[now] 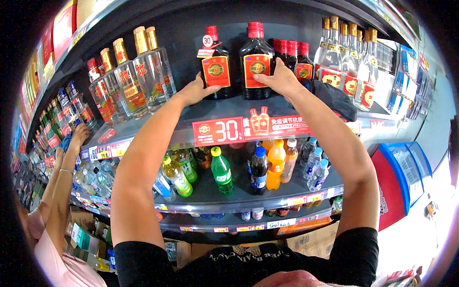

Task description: The person wipes a shelf with a cloth and organizes glass bottles by hand, moving them into rows on the shelf.

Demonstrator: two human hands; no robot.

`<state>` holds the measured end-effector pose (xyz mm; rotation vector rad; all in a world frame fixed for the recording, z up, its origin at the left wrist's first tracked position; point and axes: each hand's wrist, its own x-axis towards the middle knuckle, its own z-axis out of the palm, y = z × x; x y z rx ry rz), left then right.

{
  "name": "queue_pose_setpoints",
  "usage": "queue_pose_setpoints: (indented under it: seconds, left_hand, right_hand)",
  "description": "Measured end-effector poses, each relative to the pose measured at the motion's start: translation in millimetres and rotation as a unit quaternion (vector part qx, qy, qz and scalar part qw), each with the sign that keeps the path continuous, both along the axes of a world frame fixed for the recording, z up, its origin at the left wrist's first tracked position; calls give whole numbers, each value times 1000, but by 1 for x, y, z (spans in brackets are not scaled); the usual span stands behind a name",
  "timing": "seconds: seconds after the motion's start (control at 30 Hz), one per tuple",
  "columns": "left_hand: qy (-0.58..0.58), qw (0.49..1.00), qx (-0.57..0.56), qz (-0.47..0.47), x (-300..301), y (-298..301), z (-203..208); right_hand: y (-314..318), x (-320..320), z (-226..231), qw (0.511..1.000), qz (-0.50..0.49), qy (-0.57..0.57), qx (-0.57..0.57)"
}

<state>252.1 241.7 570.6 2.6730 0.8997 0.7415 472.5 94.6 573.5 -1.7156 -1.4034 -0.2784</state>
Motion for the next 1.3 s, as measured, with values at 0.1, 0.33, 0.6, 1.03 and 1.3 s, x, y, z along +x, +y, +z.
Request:
queue_pose_setpoints:
  seconds: [0.1, 0.33, 0.6, 1.03, 1.3]
  left_hand:
    - [-19, 999, 19, -25, -12, 7, -2]
    - [2, 991, 86, 105, -9, -6, 7]
    - [-6, 989, 130, 65, -5, -5, 5]
    - [1, 986, 137, 93, -21, -16, 4]
    - [63, 982, 165, 71, -21, -19, 6]
  right_hand:
    - [-2, -13, 0, 999, 7, 34, -23]
    - [-2, -12, -3, 984, 44, 173, -6]
    - [15, -3, -16, 981, 80, 178, -18]
    - [-15, -24, 30, 997, -12, -36, 66]
    - [6, 9, 116, 978, -1, -176, 114]
